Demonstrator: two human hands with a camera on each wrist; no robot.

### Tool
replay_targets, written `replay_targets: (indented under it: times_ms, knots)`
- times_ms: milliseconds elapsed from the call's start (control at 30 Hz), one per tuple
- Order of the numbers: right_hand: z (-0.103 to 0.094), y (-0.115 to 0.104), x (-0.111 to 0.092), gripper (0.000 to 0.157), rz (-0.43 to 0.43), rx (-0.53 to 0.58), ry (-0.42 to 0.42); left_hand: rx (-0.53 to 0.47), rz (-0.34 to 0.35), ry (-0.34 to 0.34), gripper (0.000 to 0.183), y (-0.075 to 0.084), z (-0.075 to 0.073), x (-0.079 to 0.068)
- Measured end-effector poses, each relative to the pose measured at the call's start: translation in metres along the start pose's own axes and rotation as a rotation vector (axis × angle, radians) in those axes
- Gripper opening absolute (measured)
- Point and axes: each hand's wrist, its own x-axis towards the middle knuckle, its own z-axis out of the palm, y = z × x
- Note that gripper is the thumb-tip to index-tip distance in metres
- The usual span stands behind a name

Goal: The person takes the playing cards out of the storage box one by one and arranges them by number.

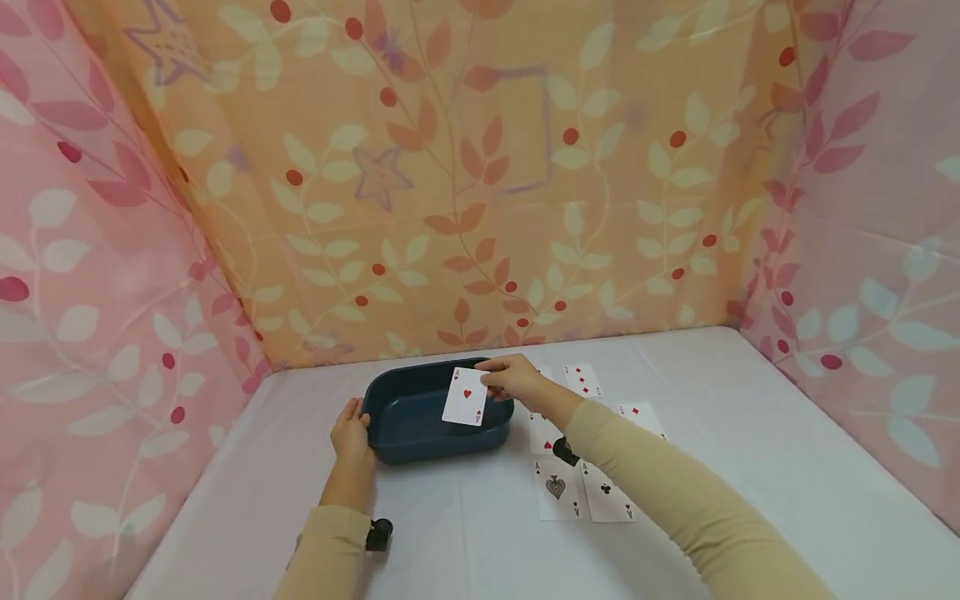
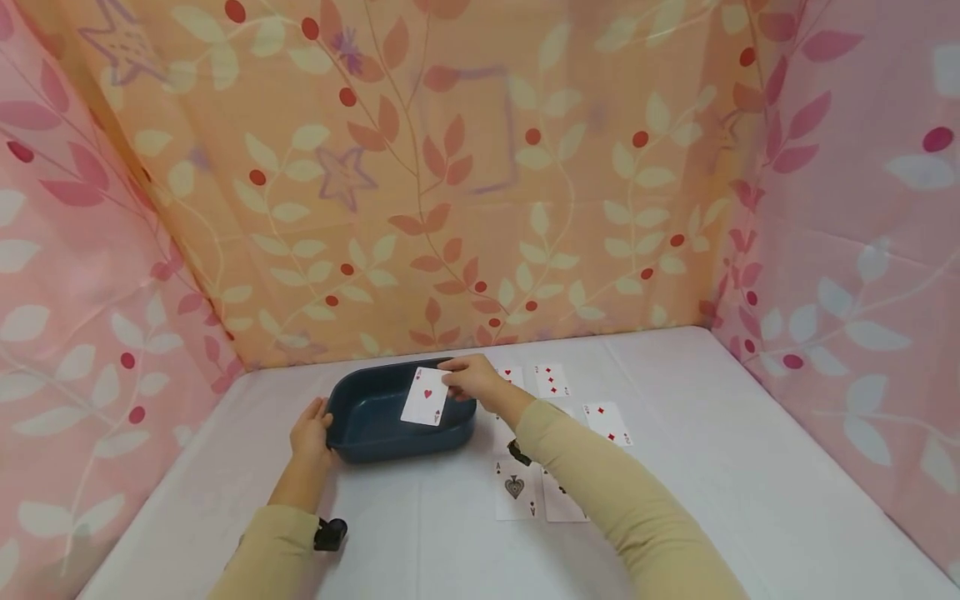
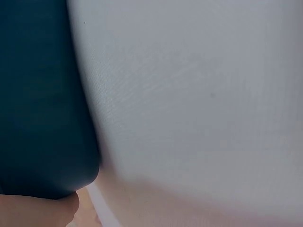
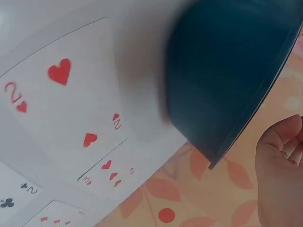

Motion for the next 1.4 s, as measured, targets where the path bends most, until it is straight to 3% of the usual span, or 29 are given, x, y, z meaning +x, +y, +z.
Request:
replay_targets:
  times_ms: [767,933,1200,1400]
  knots:
    - [-0.051,0.011,-0.035,0.036,-0.013,-0.081,0.013,0.032,-0.017,0.009,0.057,0.003,0.001,-0.001]
    - [-0.062,0.010,-0.043,0.038,-0.039,-0.103,-0.005,0.020,-0.017,-0.010,0.060,0.003,0.002,0.001]
    - [-0.078,0.009,-0.057,0.038,-0.053,-0.112,-0.008,0.056,-0.071,-0.063,0.064,0.012,0.000,0.002]
    - [-0.090,0.016,-0.065,0.038,-0.061,-0.108,-0.016,0.094,-0.073,-0.068,0.065,0.007,-0.007,0.004]
